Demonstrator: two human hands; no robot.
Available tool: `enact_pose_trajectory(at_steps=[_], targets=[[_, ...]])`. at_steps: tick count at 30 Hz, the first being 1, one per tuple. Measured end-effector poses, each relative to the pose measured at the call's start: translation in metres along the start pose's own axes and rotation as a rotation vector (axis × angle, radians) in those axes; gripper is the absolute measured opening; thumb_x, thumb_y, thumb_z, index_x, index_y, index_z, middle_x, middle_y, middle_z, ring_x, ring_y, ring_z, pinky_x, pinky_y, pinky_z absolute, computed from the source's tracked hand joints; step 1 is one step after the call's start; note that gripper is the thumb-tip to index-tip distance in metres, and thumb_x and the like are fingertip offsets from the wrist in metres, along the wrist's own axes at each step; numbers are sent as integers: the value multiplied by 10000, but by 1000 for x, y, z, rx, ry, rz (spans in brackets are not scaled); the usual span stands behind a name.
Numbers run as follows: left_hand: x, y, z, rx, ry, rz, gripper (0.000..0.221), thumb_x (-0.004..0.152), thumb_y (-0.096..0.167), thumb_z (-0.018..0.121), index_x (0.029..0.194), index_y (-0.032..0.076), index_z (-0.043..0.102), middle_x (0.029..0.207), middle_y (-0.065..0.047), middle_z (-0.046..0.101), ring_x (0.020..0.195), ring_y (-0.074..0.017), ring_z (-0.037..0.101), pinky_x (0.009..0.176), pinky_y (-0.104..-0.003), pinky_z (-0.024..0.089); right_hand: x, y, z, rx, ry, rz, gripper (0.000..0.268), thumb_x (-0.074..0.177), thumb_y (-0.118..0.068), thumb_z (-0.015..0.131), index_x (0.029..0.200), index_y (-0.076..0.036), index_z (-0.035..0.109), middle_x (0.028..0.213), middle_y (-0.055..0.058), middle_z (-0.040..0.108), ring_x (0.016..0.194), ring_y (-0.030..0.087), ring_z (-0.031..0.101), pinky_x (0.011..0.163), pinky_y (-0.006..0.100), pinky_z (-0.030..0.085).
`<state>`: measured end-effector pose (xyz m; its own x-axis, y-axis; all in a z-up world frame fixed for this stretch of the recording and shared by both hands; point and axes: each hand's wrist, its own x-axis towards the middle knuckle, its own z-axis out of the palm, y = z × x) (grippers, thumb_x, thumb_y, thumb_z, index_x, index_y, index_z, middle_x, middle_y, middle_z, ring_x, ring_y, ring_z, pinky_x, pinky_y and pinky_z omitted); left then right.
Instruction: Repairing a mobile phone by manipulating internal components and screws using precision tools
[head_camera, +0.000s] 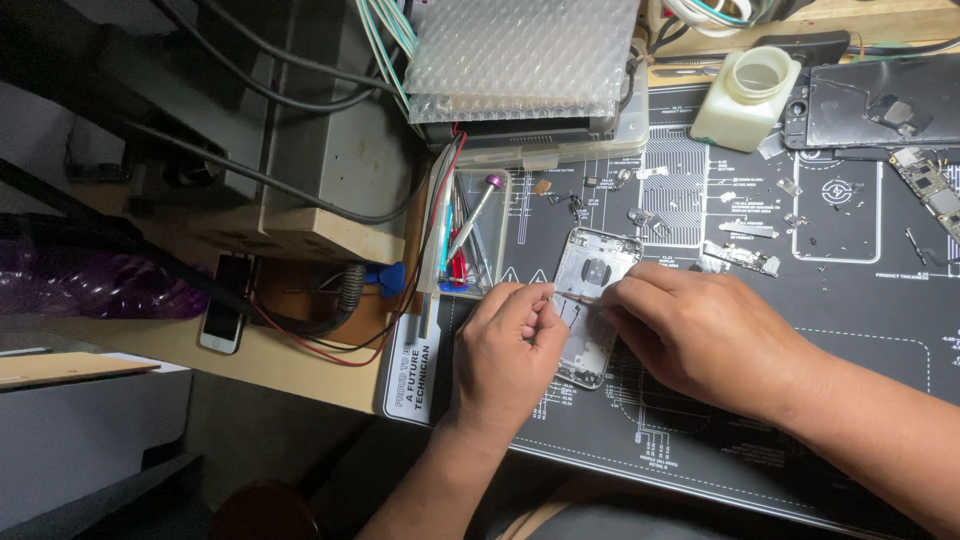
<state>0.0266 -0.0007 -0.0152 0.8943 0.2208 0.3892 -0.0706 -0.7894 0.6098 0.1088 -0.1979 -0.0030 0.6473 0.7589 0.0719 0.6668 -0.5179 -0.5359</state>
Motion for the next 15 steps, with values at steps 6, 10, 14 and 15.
enact_pose_trajectory(at_steps=[6,10,14,15], targets=[[1,0,-1,25,-1,15,207,808,8,657,976,84,751,889,-31,687,618,-155,649,581,-261,609,4,-10,-3,-133,113,6,272,992,-406,603,903,-156,542,711,94,572,519,452,536,406,557,439],[2,1,-1,18,-2,0,214,809,10,650,984,91,745,895,-32,685,630,-160,650,594,-263,612,-1,-7,1,-15,27,20,209,886,-289,661,859,-138,519,843,66,515,556,394,530,438,525,461],[1,0,-4,39,10,32,216,803,0,659,977,93,746,864,-21,671,604,-157,626,571,-276,581,-2,-4,7,-120,96,-33,133,957,-273,604,918,-147,589,813,55,568,555,387,579,405,532,444],[1,1,-4,24,-7,23,216,809,12,664,992,94,744,879,-26,672,618,-161,629,586,-272,596,-3,-5,8,-144,114,-31,189,992,-310,592,897,-146,587,777,62,554,526,387,568,402,531,438]])
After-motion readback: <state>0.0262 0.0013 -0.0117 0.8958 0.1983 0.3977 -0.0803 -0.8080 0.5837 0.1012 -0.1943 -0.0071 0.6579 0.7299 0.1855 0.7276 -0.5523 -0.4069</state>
